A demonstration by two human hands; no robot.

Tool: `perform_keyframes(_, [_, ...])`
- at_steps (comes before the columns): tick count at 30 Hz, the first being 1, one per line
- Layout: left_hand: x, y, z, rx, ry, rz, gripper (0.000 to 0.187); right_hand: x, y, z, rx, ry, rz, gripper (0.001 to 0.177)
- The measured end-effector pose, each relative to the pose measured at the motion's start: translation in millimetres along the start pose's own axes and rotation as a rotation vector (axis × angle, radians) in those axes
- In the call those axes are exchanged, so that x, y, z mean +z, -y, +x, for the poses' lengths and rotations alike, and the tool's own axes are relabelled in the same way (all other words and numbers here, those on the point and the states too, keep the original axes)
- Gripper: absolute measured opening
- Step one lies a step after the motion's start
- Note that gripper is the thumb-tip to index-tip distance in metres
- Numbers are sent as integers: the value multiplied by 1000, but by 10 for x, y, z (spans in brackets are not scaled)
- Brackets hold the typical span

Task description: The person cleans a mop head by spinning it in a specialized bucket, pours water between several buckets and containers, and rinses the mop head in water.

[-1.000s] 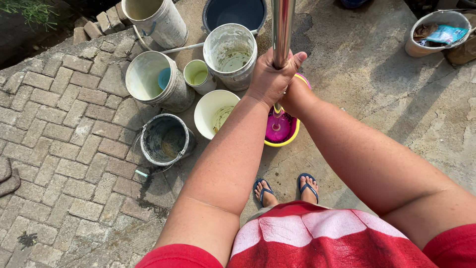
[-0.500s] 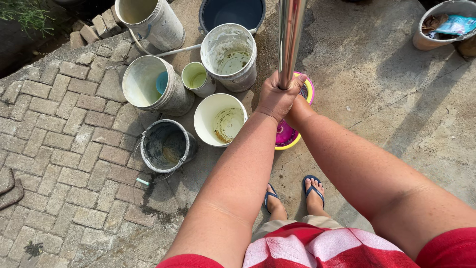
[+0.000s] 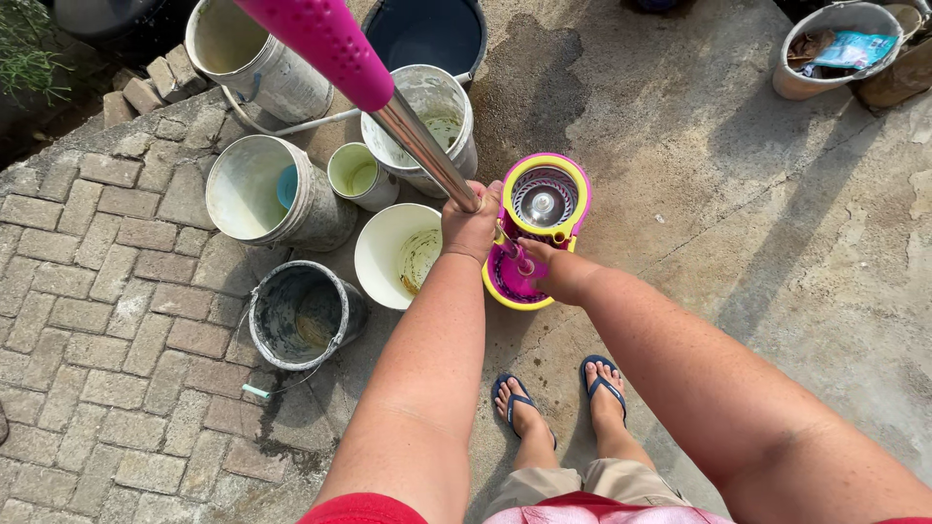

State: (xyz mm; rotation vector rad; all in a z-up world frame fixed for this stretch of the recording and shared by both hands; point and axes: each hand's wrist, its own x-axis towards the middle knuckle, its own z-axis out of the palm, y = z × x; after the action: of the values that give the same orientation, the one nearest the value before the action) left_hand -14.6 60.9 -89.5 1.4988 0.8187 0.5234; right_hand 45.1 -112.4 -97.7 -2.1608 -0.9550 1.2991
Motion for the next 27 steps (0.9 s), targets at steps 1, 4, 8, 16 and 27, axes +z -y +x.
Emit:
perform_keyframes(1, [-6,59,10,33,-28,33,33,45,-110,-2,-47,-30,40,89])
perform_keyframes(4, [19,219,-12,14,-78,51,30,174,-355,-34,24,-48,71,86])
perform_keyframes(8, [152,309,4,-7,-110,218,33,221,-379,-166,159,-21,42,77])
perform_keyframes(16, [363,294,-351,-90,168,363,37,-60,-211,-392,124,-253,300,77])
perform_keyframes(27, [920,-570,-514,116,435,-205,87,-391,421,-457,-75,-386,500,44])
